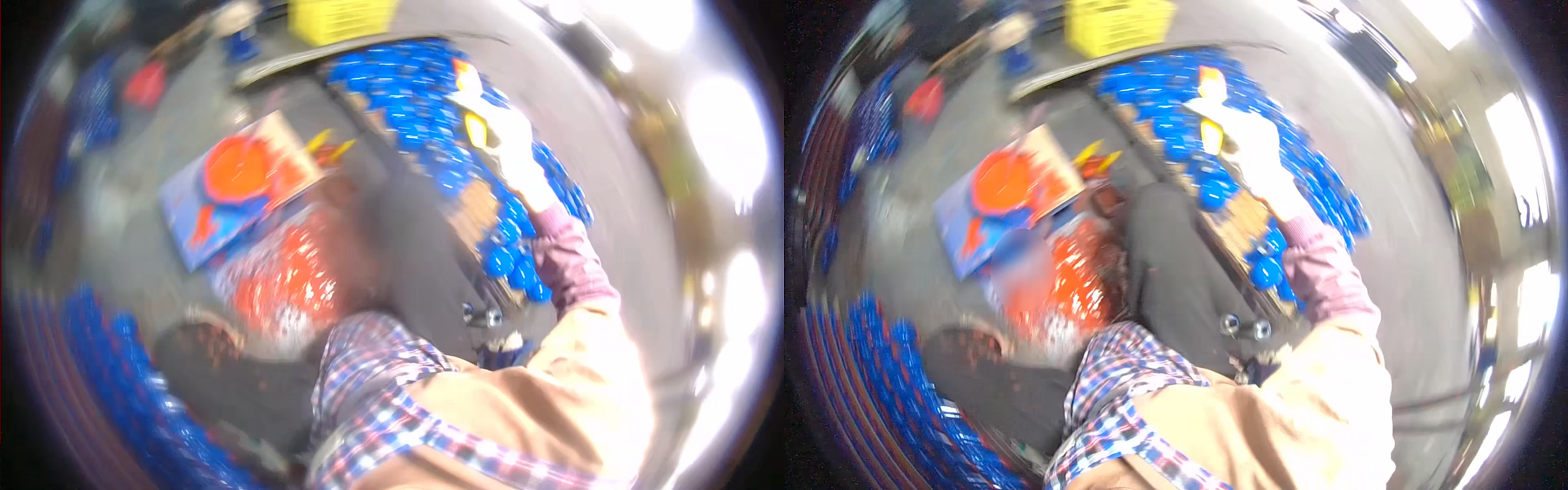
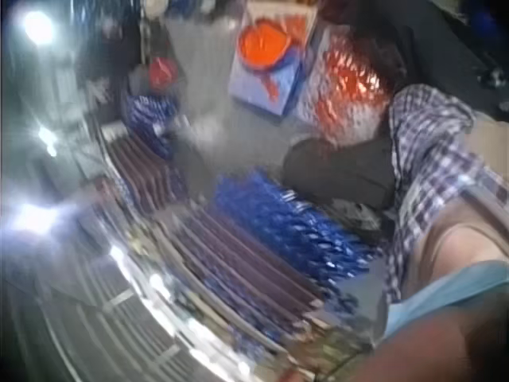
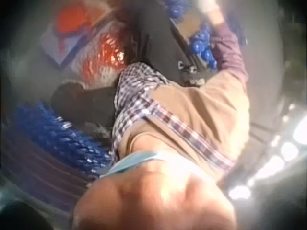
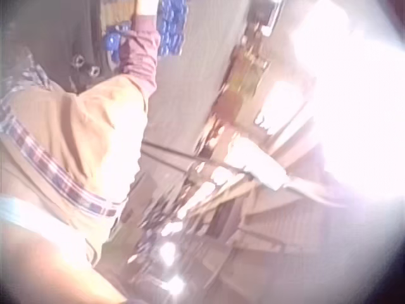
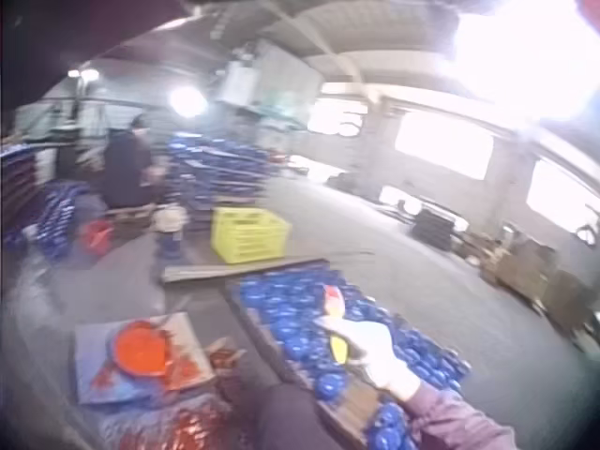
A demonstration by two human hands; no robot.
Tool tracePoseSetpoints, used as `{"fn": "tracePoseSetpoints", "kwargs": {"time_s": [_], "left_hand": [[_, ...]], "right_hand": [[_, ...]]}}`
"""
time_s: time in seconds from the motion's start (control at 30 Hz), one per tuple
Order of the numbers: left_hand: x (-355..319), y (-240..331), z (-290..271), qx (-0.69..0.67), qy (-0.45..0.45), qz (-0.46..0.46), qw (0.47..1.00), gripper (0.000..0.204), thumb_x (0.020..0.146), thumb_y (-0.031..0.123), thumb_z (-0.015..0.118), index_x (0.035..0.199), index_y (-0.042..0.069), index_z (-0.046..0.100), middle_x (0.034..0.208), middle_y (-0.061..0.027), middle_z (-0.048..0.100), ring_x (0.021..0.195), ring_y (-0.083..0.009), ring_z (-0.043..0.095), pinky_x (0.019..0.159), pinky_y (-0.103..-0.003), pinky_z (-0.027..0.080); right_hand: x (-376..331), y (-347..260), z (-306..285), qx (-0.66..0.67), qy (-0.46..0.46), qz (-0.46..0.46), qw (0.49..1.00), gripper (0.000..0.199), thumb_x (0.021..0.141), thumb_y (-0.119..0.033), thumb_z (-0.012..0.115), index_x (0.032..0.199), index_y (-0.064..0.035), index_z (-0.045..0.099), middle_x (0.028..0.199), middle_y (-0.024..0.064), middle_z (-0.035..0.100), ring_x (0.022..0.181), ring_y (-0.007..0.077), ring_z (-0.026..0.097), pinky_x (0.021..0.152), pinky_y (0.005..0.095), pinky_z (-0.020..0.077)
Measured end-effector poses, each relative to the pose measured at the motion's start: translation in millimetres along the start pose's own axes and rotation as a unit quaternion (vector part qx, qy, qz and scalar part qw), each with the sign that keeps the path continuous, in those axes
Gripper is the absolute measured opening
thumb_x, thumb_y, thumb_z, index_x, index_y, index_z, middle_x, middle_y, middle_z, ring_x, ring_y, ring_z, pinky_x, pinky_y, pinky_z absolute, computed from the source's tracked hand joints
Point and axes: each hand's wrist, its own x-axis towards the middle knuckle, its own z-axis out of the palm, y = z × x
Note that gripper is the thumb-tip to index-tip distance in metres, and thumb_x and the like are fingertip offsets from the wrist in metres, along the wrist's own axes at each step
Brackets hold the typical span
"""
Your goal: The recorder is using a brush to apply orange paint to blue industrial components.
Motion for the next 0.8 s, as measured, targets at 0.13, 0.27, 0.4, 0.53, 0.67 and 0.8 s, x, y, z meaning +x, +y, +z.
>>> {"fn": "tracePoseSetpoints", "kwargs": {"time_s": [0.13,0.27,0.4,0.53,0.67,0.8], "left_hand": [[22.8,41.6,-64.5,-0.123,0.116,0.03,0.985,0.029,0.096,0.018,0.05,0.12,0.006,0.06,0.12,-0.015,0.062,0.109,-0.0315,0.06,0.093,-0.048,0.05],[40.8,66.2,-92.5,-0.123,0.23,0.016,0.965,0.03,0.096,0.018,0.049,0.123,0.006,0.057,0.123,-0.0143,0.06,0.111,-0.0314,0.059,0.095,-0.047,0.049],[64.1,90.1,-110.4,-0.088,0.342,-0.016,0.936,0.032,0.096,0.018,0.049,0.126,0.007,0.053,0.126,-0.0137,0.057,0.113,-0.0313,0.058,0.096,-0.047,0.048],[77.2,103.9,-136.9,-0.06,0.434,-0.055,0.897,0.034,0.097,0.018,0.048,0.129,0.008,0.05,0.129,-0.013,0.055,0.115,-0.0312,0.056,0.098,-0.047,0.047],[64.9,118.2,-184.9,-0.075,0.499,-0.091,0.859,0.037,0.097,0.019,0.048,0.132,0.008,0.046,0.132,-0.0124,0.053,0.117,-0.0311,0.055,0.099,-0.047,0.046],[27.8,121.4,-240.8,-0.106,0.534,-0.128,0.829,0.04,0.097,0.019,0.047,0.136,0.009,0.043,0.135,-0.0117,0.05,0.12,-0.031,0.053,0.101,-0.046,0.045]], "right_hand": [[-108.7,86.8,-88.6,-0.13,-0.007,0.152,0.98,0.05,0.077,-0.004,0.065,0.124,-0.0222,0.064,0.092,0.0126,0.069,0.074,0.0283,0.066,0.068,0.0361,0.0514],[-222.6,135.0,-98.1,-0.208,-0.015,0.212,0.955,0.037,0.082,-0.004,0.062,0.116,-0.0197,0.065,0.091,0.0115,0.069,0.08,0.0309,0.068,0.07,0.0374,0.0538],[-287.1,113.4,-50.2,-0.153,-0.072,0.309,0.936,0.025,0.082,-0.01,0.064,0.106,-0.0178,0.062,0.092,0.0121,0.065,0.082,0.0325,0.067,0.068,0.0408,0.0528],[-322.9,101.3,4.8,-0.105,-0.16,0.392,0.9,0.032,0.08,-0.018,0.069,0.11,-0.0188,0.058,0.095,0.0116,0.063,0.083,0.034,0.065,0.068,0.0446,0.0522],[-364.8,129.3,60.7,-0.1,-0.248,0.411,0.872,0.028,0.087,-0.019,0.059,0.115,-0.018,0.06,0.101,0.0116,0.064,0.084,0.0332,0.065,0.072,0.0458,0.0519],[-318.1,111.2,57.2,-0.019,-0.211,0.379,0.901,0.029,0.089,-0.016,0.056,0.117,-0.0182,0.062,0.101,0.0141,0.067,0.086,0.0343,0.066,0.077,0.046,0.0514]]}}
